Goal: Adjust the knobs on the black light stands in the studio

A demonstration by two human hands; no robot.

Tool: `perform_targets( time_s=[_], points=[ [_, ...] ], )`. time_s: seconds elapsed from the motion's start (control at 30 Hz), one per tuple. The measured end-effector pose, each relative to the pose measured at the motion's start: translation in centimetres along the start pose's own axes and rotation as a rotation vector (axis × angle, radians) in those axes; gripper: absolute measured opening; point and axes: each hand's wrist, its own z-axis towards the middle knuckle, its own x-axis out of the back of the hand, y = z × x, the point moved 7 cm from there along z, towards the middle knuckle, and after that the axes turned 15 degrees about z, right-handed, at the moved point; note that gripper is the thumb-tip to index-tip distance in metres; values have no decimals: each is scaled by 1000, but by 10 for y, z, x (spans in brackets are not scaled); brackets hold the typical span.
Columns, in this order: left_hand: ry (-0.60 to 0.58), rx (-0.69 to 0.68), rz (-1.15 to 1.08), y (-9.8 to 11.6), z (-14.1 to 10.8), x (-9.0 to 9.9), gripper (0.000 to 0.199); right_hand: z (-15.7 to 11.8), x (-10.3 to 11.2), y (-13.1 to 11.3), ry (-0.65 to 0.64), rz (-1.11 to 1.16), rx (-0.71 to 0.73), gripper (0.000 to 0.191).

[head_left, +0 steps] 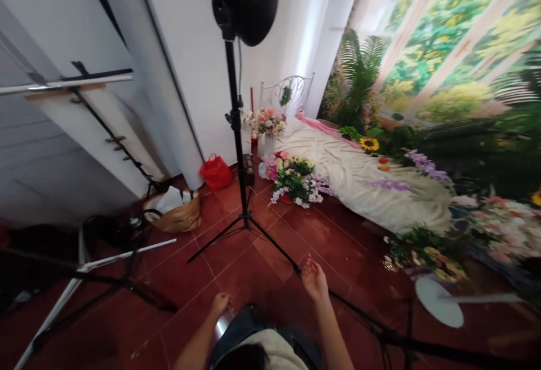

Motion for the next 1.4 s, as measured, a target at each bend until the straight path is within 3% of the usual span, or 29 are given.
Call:
perform_targets(
  time_s=[0.17, 0.37, 0.47, 0.57, 0.67, 0.8, 0.9, 0.97, 1.07, 1.23, 1.4],
  points=[
    [-89, -106, -262, 36, 23, -2, 16, 23, -69, 72, -34, -128, -169, 17],
    [-130, -153, -441, 69, 37, 14, 20, 73, -140, 120, -160, -343, -312, 16],
    [-108, -205, -553, 90, 56, 39, 28, 107, -178, 135, -222, -407, -371, 17],
    [-21, -260, -647, 128, 78, 85, 40, 145, -218, 140, -266, -481, -385, 21],
    [76, -375, -688, 197, 94, 144, 45, 188, -262, 136, -285, -634, -346, 24],
    [233, -653, -720, 325, 92, 219, 40, 245, -322, 127, -298, -867, -250, 17],
    [333, -900, -748, 417, 77, 251, 39, 280, -362, 129, -329, -893, -208, 16],
    [340, -992, -747, 462, 72, 256, 42, 299, -381, 134, -351, -867, -184, 18],
    [344, -988, -719, 498, 78, 251, 36, 322, -399, 144, -401, -842, -127, 22],
    [319, -887, -698, 510, 106, 241, 39, 346, -406, 152, -416, -880, -45, 28],
    [287, -882, -615, 516, 124, 238, 41, 351, -405, 156, -463, -846, -118, 32]
  ],
)
